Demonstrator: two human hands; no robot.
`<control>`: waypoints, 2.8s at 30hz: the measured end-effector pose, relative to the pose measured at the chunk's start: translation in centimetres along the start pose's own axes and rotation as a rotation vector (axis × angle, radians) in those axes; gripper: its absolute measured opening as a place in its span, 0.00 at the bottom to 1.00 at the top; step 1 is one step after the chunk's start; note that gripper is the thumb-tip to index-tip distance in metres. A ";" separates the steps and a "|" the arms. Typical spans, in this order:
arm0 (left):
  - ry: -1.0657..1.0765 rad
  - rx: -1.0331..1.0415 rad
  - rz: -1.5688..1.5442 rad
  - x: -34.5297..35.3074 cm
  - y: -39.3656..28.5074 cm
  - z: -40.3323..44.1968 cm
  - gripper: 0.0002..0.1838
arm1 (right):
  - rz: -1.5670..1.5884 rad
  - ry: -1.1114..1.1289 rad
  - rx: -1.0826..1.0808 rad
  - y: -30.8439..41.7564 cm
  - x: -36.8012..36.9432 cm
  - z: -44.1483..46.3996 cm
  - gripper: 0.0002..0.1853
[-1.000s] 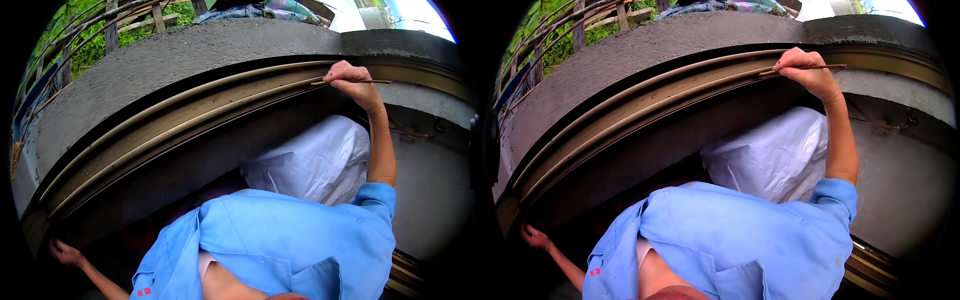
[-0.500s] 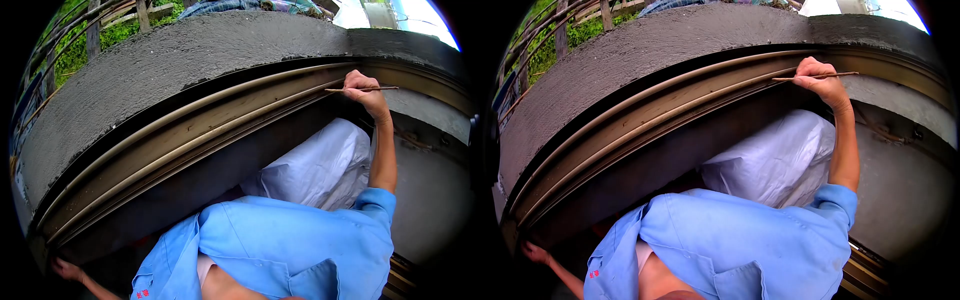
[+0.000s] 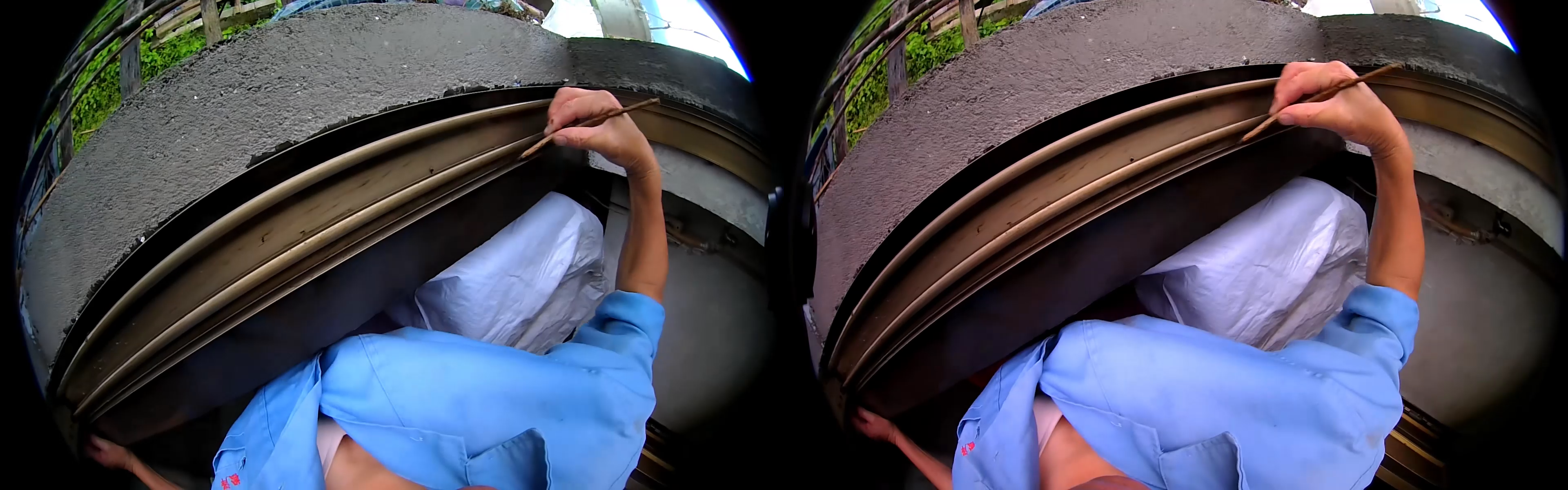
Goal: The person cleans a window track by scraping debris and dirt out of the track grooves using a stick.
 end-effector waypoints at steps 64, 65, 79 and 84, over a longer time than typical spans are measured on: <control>-0.167 -0.160 -0.273 -2.1 -10.9 -1.8 0.10 | -0.237 -0.646 -0.794 18.6 10.8 -3.7 0.12; -0.113 -0.104 -0.239 -2.5 -12.8 -2.6 0.09 | -0.183 -0.595 -0.784 18.7 11.8 -4.8 0.12; -0.244 -0.047 -0.254 -2.6 -15.8 -1.3 0.05 | -0.274 -0.473 -0.948 25.7 16.7 -0.2 0.13; -0.238 -0.063 -0.239 -2.1 -15.8 -1.3 0.04 | -0.307 -0.450 -1.056 32.1 23.2 2.2 0.11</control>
Point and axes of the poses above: each hand's wrist, its own z-axis towards the middle knuckle, its own x-axis out of the palm, y = z × x, the point moved 10 cm from there along z, towards the middle knuckle, and after that the axes turned 2 degrees about z, right-handed, at the moved point
